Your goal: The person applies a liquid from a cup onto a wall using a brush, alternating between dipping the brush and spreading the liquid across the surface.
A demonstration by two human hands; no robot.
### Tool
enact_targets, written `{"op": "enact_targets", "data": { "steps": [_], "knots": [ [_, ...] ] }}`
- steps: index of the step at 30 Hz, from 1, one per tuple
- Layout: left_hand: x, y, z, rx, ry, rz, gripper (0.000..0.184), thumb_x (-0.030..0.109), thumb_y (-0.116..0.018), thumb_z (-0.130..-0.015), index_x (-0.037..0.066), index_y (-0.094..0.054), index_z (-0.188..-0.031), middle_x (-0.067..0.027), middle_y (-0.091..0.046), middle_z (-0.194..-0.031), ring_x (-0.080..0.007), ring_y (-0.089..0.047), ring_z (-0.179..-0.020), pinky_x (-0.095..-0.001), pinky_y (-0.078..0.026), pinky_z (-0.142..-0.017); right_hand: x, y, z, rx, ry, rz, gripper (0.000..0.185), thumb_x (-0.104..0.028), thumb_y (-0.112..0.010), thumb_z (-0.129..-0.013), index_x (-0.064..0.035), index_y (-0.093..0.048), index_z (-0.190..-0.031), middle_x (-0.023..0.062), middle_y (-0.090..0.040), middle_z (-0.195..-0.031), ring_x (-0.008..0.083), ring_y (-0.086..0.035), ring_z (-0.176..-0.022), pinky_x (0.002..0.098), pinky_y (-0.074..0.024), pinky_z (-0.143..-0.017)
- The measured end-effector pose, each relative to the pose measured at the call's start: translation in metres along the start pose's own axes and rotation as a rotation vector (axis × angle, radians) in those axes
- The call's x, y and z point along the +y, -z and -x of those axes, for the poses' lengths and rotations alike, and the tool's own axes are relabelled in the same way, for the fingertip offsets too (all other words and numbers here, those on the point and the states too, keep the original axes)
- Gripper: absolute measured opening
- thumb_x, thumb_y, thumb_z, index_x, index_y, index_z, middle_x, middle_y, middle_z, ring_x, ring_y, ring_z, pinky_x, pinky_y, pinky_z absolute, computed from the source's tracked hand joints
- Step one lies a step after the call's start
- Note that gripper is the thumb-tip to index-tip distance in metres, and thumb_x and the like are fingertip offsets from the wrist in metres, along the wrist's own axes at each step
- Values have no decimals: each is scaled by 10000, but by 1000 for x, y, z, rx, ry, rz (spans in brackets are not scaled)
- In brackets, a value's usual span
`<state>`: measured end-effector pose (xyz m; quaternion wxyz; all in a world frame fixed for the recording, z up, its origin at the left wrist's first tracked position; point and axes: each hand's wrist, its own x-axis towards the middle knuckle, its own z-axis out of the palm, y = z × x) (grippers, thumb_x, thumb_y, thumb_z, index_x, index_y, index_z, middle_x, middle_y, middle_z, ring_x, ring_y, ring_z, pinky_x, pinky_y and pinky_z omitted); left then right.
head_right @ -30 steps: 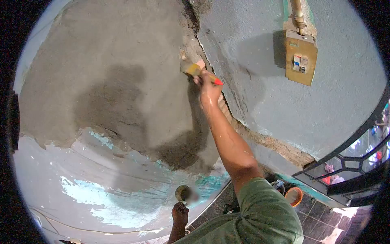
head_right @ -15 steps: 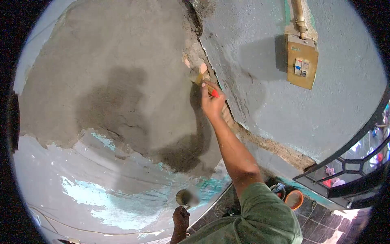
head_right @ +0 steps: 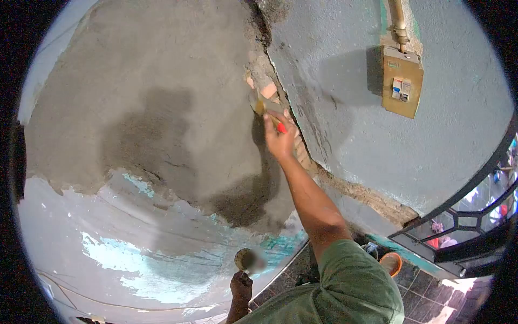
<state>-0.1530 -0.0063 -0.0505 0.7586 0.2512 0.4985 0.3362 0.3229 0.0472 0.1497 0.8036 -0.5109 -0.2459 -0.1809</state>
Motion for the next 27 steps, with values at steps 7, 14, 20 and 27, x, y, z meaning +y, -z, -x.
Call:
{"op": "enact_targets", "data": {
  "steps": [7, 14, 20, 27],
  "knots": [
    [-3, 10, -5, -44, -9, 7, 173, 161, -572, -874, 136, -500, -719, 29, -376, -589, -121, -337, -499, -285, -277, -500, -28, 2, -40, 198, -657, -969, 166, -128, -602, -915, 4, -620, -1015, 110, -652, -867, 191, -643, -763, 290, -545, -762],
    [-1, 2, 3, -14, -5, 12, 210, 149, -559, -885, 116, -454, -707, 24, -369, -604, -112, -323, -495, -276, -279, -490, 50, 1, 19, 197, -819, -901, 181, -110, -583, -900, 30, -578, -1015, 115, -610, -929, 199, -615, -803, 296, -555, -763],
    [-6, 4, 1, -35, -34, -2, 222, 150, -569, -877, 120, -449, -692, 22, -370, -595, -111, -338, -508, -276, -269, -491, 35, 29, -21, 228, -634, -702, 184, -121, -581, -897, 35, -586, -995, 127, -635, -908, 210, -638, -775, 287, -553, -696],
    [-4, 19, 0, -92, -27, 45, 119, 159, -562, -897, 86, -531, -808, 12, -445, -683, -122, -411, -563, -278, -334, -512, 24, -20, 3, 240, -917, -1176, 178, -88, -541, -935, 50, -560, -1045, 124, -628, -929, 230, -643, -834, 318, -564, -848]
  ]
}}
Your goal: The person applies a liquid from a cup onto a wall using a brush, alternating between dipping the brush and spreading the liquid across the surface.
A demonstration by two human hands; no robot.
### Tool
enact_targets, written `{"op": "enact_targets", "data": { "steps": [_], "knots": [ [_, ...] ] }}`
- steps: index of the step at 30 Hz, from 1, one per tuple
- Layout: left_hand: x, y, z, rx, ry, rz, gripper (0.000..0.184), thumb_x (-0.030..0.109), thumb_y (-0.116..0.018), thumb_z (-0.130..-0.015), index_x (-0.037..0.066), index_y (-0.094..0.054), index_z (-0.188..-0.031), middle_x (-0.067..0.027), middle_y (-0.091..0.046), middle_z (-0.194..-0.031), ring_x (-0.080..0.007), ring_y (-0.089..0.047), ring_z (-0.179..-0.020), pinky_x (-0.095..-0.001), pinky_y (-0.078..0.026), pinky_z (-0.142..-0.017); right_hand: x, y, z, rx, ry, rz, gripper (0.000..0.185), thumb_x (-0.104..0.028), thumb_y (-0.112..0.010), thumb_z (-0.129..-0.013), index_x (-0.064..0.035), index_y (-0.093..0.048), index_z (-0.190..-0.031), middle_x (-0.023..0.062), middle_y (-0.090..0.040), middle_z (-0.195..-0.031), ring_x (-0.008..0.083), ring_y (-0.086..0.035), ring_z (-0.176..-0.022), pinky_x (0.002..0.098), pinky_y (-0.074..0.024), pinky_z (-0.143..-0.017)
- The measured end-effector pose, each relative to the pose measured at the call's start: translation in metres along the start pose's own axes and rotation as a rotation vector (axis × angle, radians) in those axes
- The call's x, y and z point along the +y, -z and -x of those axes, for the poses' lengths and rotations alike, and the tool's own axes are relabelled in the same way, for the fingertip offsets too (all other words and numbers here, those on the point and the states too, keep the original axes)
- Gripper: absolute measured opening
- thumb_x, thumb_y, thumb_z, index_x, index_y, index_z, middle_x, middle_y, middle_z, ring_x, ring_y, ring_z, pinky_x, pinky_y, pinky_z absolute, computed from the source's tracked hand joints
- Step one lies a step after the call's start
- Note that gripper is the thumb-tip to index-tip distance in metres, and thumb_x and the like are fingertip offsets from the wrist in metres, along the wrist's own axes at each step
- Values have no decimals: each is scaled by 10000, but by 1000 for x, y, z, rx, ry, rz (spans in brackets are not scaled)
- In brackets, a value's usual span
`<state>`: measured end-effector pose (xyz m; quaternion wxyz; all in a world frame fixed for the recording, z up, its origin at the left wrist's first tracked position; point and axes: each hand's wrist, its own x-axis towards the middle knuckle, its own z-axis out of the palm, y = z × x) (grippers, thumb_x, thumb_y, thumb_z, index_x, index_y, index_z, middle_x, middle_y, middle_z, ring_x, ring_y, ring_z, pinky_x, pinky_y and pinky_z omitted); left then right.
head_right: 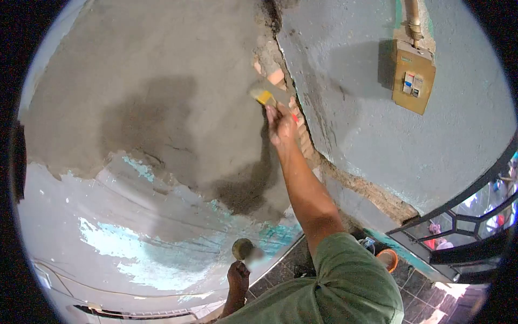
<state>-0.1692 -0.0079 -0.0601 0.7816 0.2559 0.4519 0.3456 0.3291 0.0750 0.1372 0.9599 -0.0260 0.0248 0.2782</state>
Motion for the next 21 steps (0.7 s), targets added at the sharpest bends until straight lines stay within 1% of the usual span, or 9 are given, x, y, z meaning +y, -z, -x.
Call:
{"op": "enact_targets", "data": {
  "steps": [2, 4, 6, 8, 10, 12, 15, 18, 21],
  "knots": [
    [2, -13, 5, 18, -50, 9, 167, 144, -557, -886, 106, -492, -736, 24, -379, -613, -106, -341, -516, -270, -289, -495, 1, 30, 26, 5, 30, 49, 156, -88, -548, -932, 33, -577, -1027, 112, -624, -925, 221, -626, -821, 314, -555, -843],
    [0, -12, 7, 45, -53, -21, 155, 150, -547, -891, 102, -502, -751, 29, -385, -617, -105, -338, -512, -267, -290, -493, 13, 99, 35, -52, 139, 328, 151, -129, -570, -940, 14, -617, -955, 98, -640, -902, 227, -619, -854, 293, -494, -840],
    [-2, -7, 0, 64, -37, -41, 152, 149, -545, -891, 104, -502, -753, 29, -390, -617, -104, -339, -507, -266, -288, -491, 31, 134, 63, 14, 349, 577, 186, -147, -591, -928, 18, -629, -1004, 67, -634, -898, 207, -625, -816, 297, -522, -771],
    [-1, -7, 3, 37, -21, -14, 131, 143, -549, -888, 103, -507, -771, 29, -395, -617, -103, -342, -501, -263, -287, -484, 51, 155, 108, -7, 574, 1122, 236, -170, -603, -916, 7, -630, -1070, 96, -669, -939, 247, -654, -830, 349, -522, -771],
    [-3, -4, 2, 55, -6, -4, 124, 143, -552, -887, 100, -509, -780, 29, -394, -617, -102, -345, -501, -262, -288, -482, 52, 156, 153, -400, 758, 1640, 246, -161, -617, -898, -39, -638, -1110, 151, -681, -988, 304, -669, -862, 399, -526, -760],
    [-4, -3, 4, 25, -43, -36, 129, 147, -549, -890, 100, -507, -778, 30, -388, -617, -100, -346, -505, -263, -287, -480, 64, 185, 171, -698, 632, 1735, 232, -152, -631, -884, -83, -659, -1103, 181, -671, -976, 349, -663, -909, 391, -529, -771],
    [-8, 0, 3, 37, -54, -33, 146, 148, -547, -896, 99, -504, -766, 29, -387, -618, -99, -346, -507, -263, -280, -475, 67, 158, 205, -993, 569, 1827, 195, -138, -649, -875, -64, -679, -1053, 167, -676, -949, 331, -665, -910, 376, -528, -788],
    [-4, -6, 4, 61, -81, -24, 147, 140, -548, -900, 94, -514, -765, 27, -395, -619, -98, -345, -507, -261, -276, -473, 72, 129, 208, -879, 231, 1517, 197, -214, -686, -859, -92, -687, -1014, 141, -676, -954, 306, -658, -871, 368, -525, -755],
    [0, -4, 10, 57, -58, -26, 132, 137, -549, -904, 83, -534, -784, 25, -405, -621, -97, -346, -507, -259, -279, -477, 54, 109, 150, -674, -7, 1208, 157, -172, -711, -863, -53, -702, -965, 69, -702, -933, 182, -661, -868, 336, -530, -794]
  ]
}}
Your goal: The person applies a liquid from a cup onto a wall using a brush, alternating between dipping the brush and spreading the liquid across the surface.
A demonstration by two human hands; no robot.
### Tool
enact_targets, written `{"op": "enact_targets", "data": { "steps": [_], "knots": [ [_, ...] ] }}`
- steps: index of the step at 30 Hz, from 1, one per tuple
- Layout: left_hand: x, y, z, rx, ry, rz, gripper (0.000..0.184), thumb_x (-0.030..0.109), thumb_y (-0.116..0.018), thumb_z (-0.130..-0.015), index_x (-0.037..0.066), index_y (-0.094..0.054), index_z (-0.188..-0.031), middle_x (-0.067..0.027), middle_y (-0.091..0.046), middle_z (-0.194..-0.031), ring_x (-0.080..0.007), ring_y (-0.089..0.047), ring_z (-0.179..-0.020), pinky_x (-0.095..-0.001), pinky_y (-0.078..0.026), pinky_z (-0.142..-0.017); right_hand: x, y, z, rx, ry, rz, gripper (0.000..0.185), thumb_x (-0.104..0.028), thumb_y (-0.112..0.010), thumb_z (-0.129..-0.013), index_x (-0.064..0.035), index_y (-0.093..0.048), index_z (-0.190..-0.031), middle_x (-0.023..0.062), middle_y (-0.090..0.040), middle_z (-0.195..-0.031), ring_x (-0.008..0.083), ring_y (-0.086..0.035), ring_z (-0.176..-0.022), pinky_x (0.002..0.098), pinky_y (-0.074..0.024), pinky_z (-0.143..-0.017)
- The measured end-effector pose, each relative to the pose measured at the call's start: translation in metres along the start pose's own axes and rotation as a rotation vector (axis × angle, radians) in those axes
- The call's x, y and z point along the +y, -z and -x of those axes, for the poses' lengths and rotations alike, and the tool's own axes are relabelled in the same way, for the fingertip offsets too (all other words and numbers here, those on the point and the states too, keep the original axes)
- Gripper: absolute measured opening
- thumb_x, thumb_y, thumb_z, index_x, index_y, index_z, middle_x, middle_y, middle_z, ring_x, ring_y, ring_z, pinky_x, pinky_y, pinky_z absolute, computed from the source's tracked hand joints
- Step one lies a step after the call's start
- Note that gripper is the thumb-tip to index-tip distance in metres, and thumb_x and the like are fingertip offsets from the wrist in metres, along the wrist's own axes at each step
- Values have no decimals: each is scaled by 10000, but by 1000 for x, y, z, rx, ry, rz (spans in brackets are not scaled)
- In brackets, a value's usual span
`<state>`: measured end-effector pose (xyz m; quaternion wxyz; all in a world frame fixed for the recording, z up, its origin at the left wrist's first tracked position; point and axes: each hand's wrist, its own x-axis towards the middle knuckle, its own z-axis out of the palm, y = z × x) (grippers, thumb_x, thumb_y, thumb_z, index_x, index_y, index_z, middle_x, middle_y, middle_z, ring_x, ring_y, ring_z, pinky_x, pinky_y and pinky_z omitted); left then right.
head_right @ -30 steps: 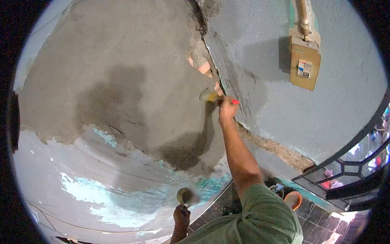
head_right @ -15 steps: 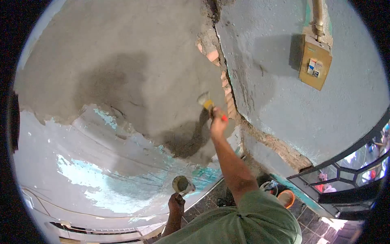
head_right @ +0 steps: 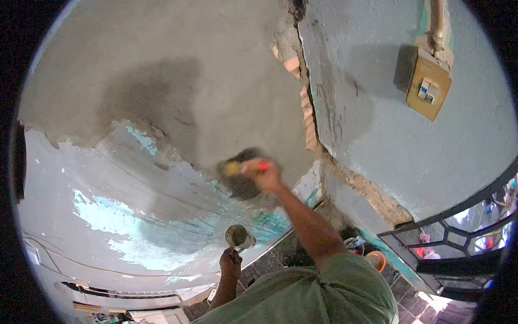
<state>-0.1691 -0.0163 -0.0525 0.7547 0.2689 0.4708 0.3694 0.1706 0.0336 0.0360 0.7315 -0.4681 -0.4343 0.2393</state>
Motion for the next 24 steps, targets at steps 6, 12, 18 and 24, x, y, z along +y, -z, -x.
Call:
{"op": "enact_targets", "data": {
  "steps": [6, 12, 18, 24],
  "knots": [
    [0, 17, -1, 56, -14, 41, 122, 156, -540, -913, 77, -561, -822, 30, -381, -617, -95, -333, -509, -258, -278, -488, 18, 106, -27, 429, 21, 98, 216, -163, -698, -876, 3, -678, -1012, 86, -698, -898, 161, -653, -816, 290, -513, -760],
    [4, 22, 6, 90, -32, -59, 154, 160, -547, -907, 98, -520, -768, 41, -340, -611, -92, -292, -497, -262, -261, -483, 38, 7, 22, 607, 9, 611, 311, -162, -608, -937, -24, -616, -1215, 190, -685, -954, 262, -672, -775, 329, -515, -720],
    [5, 18, 0, 90, -40, 8, 172, 158, -538, -912, 96, -501, -756, 31, -369, -617, -85, -311, -492, -253, -264, -471, 47, -41, 97, 37, 263, 538, 287, -165, -622, -920, -27, -628, -1171, 182, -689, -914, 241, -686, -766, 340, -519, -628],
    [2, 1, -19, 21, -86, -17, 209, 187, -534, -916, 101, -489, -731, 32, -352, -630, -95, -308, -524, -263, -268, -494, -70, -14, 57, -174, -66, 447, 227, -241, -662, -904, -15, -678, -918, 110, -680, -723, 159, -664, -661, 302, -500, -583]
  ]
}}
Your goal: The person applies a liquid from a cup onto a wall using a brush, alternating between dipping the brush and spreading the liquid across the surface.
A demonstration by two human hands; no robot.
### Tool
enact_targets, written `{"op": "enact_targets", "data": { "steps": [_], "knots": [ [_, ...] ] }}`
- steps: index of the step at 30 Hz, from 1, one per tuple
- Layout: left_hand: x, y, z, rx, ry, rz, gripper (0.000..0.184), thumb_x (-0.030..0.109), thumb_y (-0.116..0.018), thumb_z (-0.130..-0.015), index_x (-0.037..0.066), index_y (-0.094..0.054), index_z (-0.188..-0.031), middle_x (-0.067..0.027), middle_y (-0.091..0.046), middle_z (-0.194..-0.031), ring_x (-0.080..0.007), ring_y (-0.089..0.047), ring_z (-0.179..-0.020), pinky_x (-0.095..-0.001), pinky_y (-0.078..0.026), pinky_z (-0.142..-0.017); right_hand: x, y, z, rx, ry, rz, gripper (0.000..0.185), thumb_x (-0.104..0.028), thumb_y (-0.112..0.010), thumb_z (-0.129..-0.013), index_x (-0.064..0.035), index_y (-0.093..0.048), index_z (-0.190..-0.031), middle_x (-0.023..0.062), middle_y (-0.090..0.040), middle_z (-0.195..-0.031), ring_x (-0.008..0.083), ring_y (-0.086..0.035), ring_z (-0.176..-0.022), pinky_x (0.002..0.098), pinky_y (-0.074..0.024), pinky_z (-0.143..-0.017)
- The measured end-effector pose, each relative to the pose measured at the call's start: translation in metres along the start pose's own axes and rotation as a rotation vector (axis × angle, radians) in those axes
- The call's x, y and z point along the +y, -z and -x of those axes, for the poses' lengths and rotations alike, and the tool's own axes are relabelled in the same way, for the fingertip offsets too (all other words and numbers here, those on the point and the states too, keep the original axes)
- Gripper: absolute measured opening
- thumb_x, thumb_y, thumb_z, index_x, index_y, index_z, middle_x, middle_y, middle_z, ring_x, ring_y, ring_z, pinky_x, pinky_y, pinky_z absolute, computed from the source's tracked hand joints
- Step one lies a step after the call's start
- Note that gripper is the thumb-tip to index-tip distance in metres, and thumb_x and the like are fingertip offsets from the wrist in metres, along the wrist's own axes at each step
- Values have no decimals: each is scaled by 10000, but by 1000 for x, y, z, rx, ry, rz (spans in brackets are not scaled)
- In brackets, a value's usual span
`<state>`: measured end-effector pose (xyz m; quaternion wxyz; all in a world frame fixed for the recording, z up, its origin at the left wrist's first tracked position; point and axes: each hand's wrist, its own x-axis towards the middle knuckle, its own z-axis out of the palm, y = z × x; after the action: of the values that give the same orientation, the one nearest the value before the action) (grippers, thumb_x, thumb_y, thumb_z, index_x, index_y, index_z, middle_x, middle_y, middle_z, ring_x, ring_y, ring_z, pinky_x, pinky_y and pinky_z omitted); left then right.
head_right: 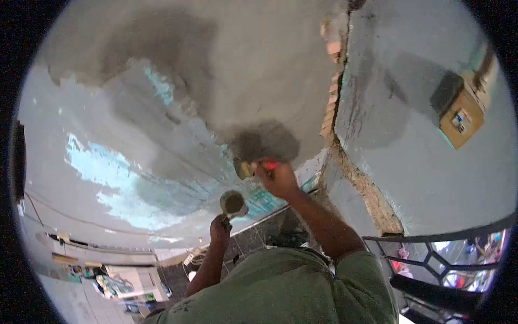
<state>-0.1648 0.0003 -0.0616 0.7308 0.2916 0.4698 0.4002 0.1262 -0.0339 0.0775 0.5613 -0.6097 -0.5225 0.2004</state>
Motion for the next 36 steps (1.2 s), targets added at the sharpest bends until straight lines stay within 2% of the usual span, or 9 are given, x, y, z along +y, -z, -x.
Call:
{"op": "enact_targets", "data": {
  "steps": [3, 9, 13, 16, 20, 24, 27, 32, 36],
  "knots": [
    [-2, -18, -6, -67, -28, -25, 265, 196, -548, -910, 118, -452, -675, 35, -333, -627, -99, -299, -534, -272, -255, -510, -50, 14, -27, -184, 51, 79, 287, -303, -643, -905, -17, -670, -895, 148, -663, -702, 247, -663, -635, 353, -497, -579],
    [-3, -62, -11, -112, -117, -199, 302, 197, -564, -900, 123, -426, -642, 40, -319, -601, -86, -285, -531, -279, -236, -511, -31, -27, -28, -650, 205, 544, 359, -383, -574, -900, -34, -653, -865, 219, -628, -728, 436, -600, -698, 484, -484, -665],
    [-13, -71, -24, -204, -35, -119, 242, 172, -562, -893, 99, -459, -687, 29, -340, -630, -111, -300, -561, -299, -263, -550, -11, -24, -20, -644, 147, 550, 323, -348, -611, -879, -29, -643, -847, 207, -624, -751, 416, -602, -741, 475, -477, -676],
    [-4, -85, -22, -228, -10, -130, 231, 165, -560, -892, 102, -449, -700, 21, -344, -642, -121, -303, -578, -314, -275, -574, -32, 10, -19, -447, 213, 414, 267, -293, -639, -889, -27, -642, -859, 176, -630, -727, 350, -624, -691, 417, -491, -657],
    [2, -99, -26, -285, -28, -133, 261, 181, -562, -898, 120, -414, -692, 21, -328, -638, -125, -296, -580, -318, -273, -583, -71, 52, -12, -263, 36, 127, 244, -248, -643, -927, -4, -636, -916, 83, -649, -772, 164, -625, -695, 309, -485, -654],
    [7, -113, -31, -299, -4, -80, 277, 196, -576, -900, 134, -401, -694, 24, -318, -637, -130, -291, -581, -320, -276, -595, -13, 53, 9, -40, -230, -267, 335, -324, -649, -925, -4, -593, -1002, 85, -665, -871, 159, -649, -750, 305, -513, -686],
    [11, -119, -35, -307, 42, -48, 280, 204, -579, -902, 146, -393, -700, 26, -318, -645, -131, -284, -581, -322, -275, -602, 19, 43, 31, 166, -513, -622, 193, -234, -642, -932, -61, -578, -989, 59, -637, -882, 180, -649, -795, 317, -517, -697],
    [22, -136, -31, -274, 44, -99, 262, 204, -567, -909, 158, -388, -724, 31, -326, -661, -125, -279, -584, -315, -268, -606, 45, 37, 52, 274, -624, -986, 203, -226, -686, -896, -58, -585, -949, 60, -638, -838, 142, -643, -750, 237, -517, -633],
    [28, -144, -42, -309, 57, -68, 259, 208, -568, -904, 157, -386, -727, 31, -326, -661, -124, -282, -585, -311, -266, -610, 47, 37, 41, 327, -643, -1167, 191, -174, -693, -887, -37, -601, -983, 67, -643, -850, 154, -646, -770, 223, -547, -687]
  ]
}}
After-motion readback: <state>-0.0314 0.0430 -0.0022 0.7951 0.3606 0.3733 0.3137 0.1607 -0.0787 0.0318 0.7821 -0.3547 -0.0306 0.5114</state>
